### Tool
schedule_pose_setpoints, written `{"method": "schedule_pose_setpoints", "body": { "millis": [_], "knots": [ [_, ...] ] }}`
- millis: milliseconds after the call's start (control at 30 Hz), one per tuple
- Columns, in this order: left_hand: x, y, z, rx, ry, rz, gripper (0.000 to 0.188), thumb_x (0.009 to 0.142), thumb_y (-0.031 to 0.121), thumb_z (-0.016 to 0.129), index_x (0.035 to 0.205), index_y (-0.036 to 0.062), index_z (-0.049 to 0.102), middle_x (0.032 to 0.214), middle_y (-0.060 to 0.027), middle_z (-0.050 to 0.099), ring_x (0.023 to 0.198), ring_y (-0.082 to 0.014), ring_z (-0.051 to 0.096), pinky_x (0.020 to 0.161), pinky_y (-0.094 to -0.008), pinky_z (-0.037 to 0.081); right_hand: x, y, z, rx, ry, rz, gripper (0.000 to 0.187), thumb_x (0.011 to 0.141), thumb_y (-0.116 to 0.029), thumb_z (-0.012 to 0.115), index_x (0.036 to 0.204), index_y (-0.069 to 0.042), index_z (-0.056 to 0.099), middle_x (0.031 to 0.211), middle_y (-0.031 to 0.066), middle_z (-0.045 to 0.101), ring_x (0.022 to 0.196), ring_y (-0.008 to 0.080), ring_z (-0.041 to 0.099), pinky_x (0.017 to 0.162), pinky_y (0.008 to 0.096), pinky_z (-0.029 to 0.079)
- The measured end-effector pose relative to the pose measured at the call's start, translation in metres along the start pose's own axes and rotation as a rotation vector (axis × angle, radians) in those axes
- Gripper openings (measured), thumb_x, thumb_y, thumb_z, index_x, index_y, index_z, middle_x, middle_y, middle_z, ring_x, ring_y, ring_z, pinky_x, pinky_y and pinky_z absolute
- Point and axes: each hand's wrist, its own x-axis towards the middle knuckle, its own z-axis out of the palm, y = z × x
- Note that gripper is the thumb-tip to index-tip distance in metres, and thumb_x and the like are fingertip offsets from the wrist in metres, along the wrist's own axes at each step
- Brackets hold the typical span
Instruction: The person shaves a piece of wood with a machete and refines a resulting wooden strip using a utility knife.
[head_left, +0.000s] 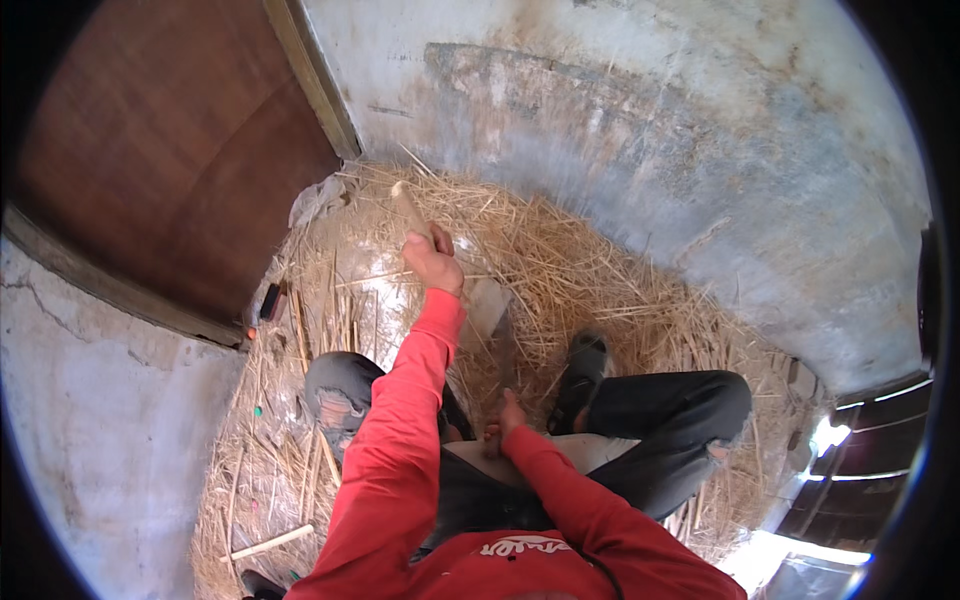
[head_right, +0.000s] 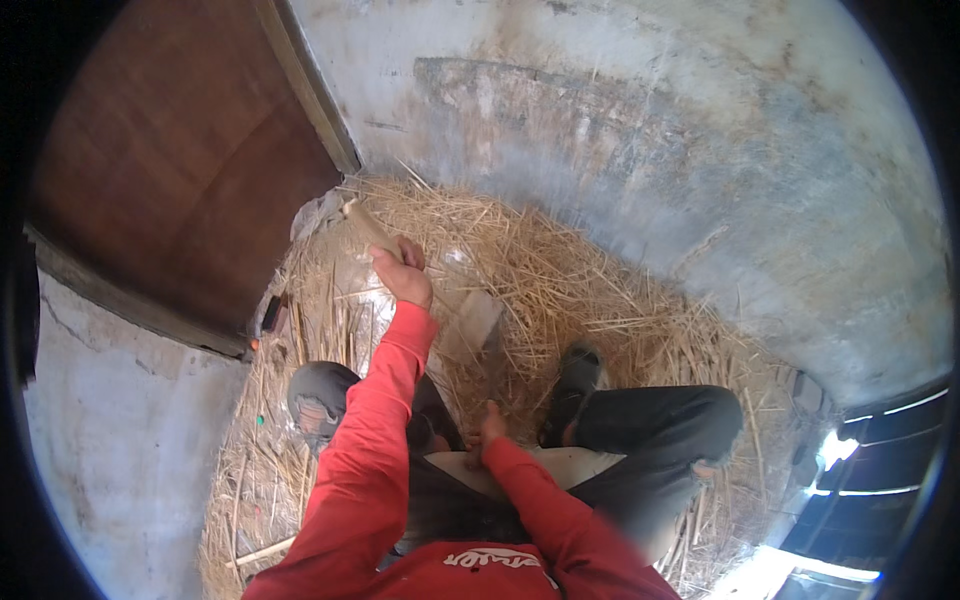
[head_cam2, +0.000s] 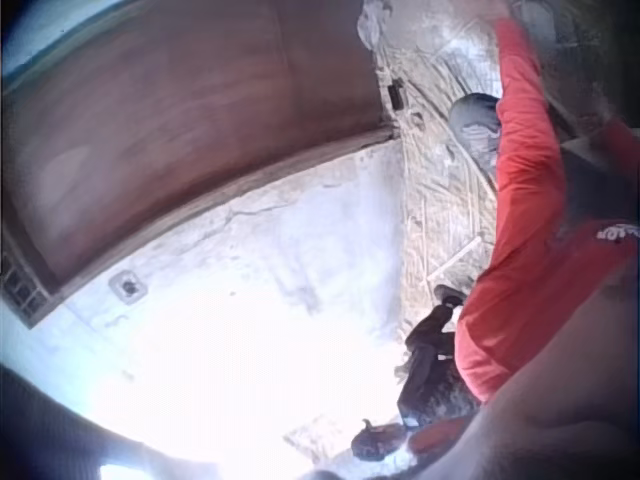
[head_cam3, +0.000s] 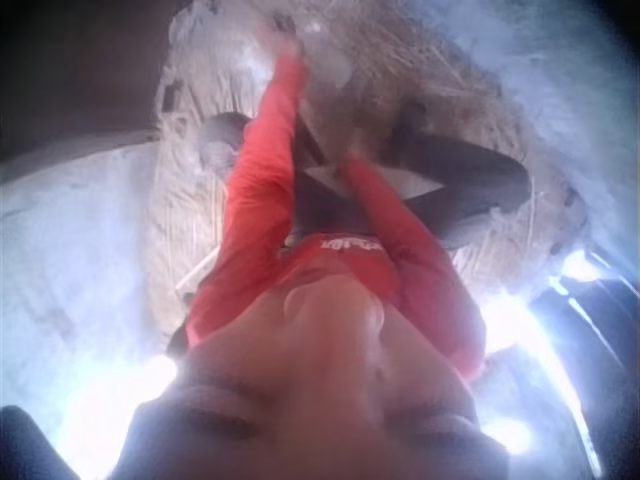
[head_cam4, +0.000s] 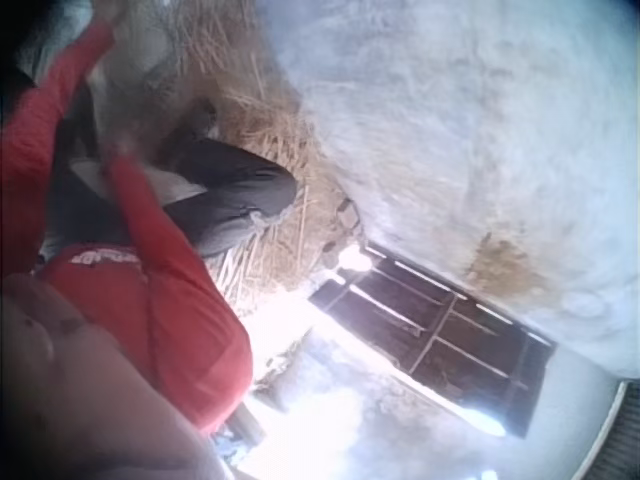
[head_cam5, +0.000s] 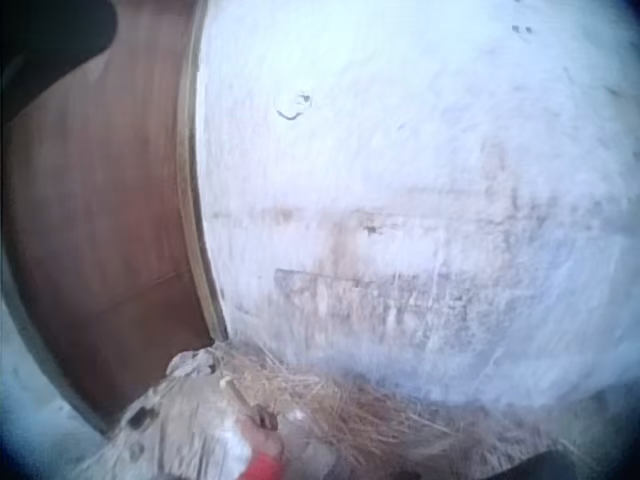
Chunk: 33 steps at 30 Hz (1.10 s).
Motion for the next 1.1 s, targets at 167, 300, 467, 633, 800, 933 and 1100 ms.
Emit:
{"method": "schedule_pose_setpoints", "body": {
  "millis": [167,300,467,633,800,933,1100],
  "knots": [
    [-0.048,0.014,-0.027,0.004,0.027,-0.123,0.063,0.100,0.062,0.034,0.065,0.0094,0.036,0.054,0.0011,0.030,0.043,-0.0099,0.030,0.042,-0.0277,0.020,-0.136,-0.099,-0.050,0.298,-0.056,0.021,0.062,0.089,-0.072,0.047,0.079,-0.011,0.046,0.054,0.0001,0.036,0.038,0.0148,0.036,0.040,0.0346,0.037],
    [-0.007,0.007,-0.022,-0.085,-0.077,-0.078,0.065,0.099,0.064,0.034,0.064,0.0097,0.036,0.054,0.0009,0.030,0.044,-0.0100,0.030,0.043,-0.0275,0.020,-0.180,-0.191,-0.009,0.383,-0.294,-0.630,0.063,0.093,-0.071,0.042,0.079,-0.010,0.046,0.053,0.0006,0.038,0.039,0.0161,0.037,0.043,0.0336,0.038],
    [0.010,0.002,-0.009,-0.069,-0.195,-0.085,0.069,0.097,0.070,0.031,0.061,0.0111,0.034,0.054,0.0008,0.030,0.044,-0.0107,0.028,0.043,-0.0278,0.019,-0.112,-0.106,0.011,0.005,-0.149,-0.974,0.064,0.093,-0.070,0.042,0.075,-0.009,0.045,0.057,0.0017,0.043,0.043,0.0148,0.042,0.043,0.0317,0.036],
    [0.011,0.001,-0.013,-0.109,-0.138,-0.206,0.077,0.087,0.086,0.023,0.057,0.0150,0.027,0.053,0.0029,0.022,0.047,-0.0114,0.018,0.046,-0.0282,0.014,-0.073,-0.066,-0.003,0.029,-0.090,-0.012,0.061,0.092,-0.066,0.049,0.071,-0.009,0.050,0.056,0.0034,0.045,0.041,0.0188,0.046,0.040,0.0338,0.037],
    [0.015,0.004,-0.020,-0.107,-0.132,-0.219,0.078,0.085,0.088,0.022,0.057,0.0154,0.026,0.053,0.0033,0.022,0.047,-0.0114,0.017,0.046,-0.0281,0.014,-0.148,-0.172,-0.001,0.167,-0.204,-0.461,0.058,0.095,-0.060,0.047,0.072,-0.008,0.048,0.054,0.0035,0.044,0.042,0.0160,0.044,0.040,0.0338,0.038],
    [0.007,0.007,-0.012,-0.106,-0.147,-0.244,0.078,0.085,0.088,0.022,0.056,0.0156,0.026,0.053,0.0033,0.021,0.047,-0.0115,0.016,0.046,-0.0283,0.014,-0.163,-0.168,0.005,0.298,-0.247,-0.919,0.057,0.097,-0.061,0.043,0.074,-0.009,0.049,0.055,0.0022,0.044,0.043,0.0156,0.044,0.042,0.0324,0.037],
    [0.008,0.001,-0.014,-0.222,-0.109,-0.260,0.077,0.087,0.086,0.022,0.057,0.0147,0.027,0.053,0.0029,0.022,0.047,-0.0118,0.017,0.046,-0.0287,0.015,-0.040,-0.030,-0.027,-0.220,0.029,-0.599,0.056,0.096,-0.063,0.045,0.077,-0.011,0.051,0.056,0.0013,0.044,0.044,0.0141,0.043,0.040,0.0315,0.032]
  ]
}}
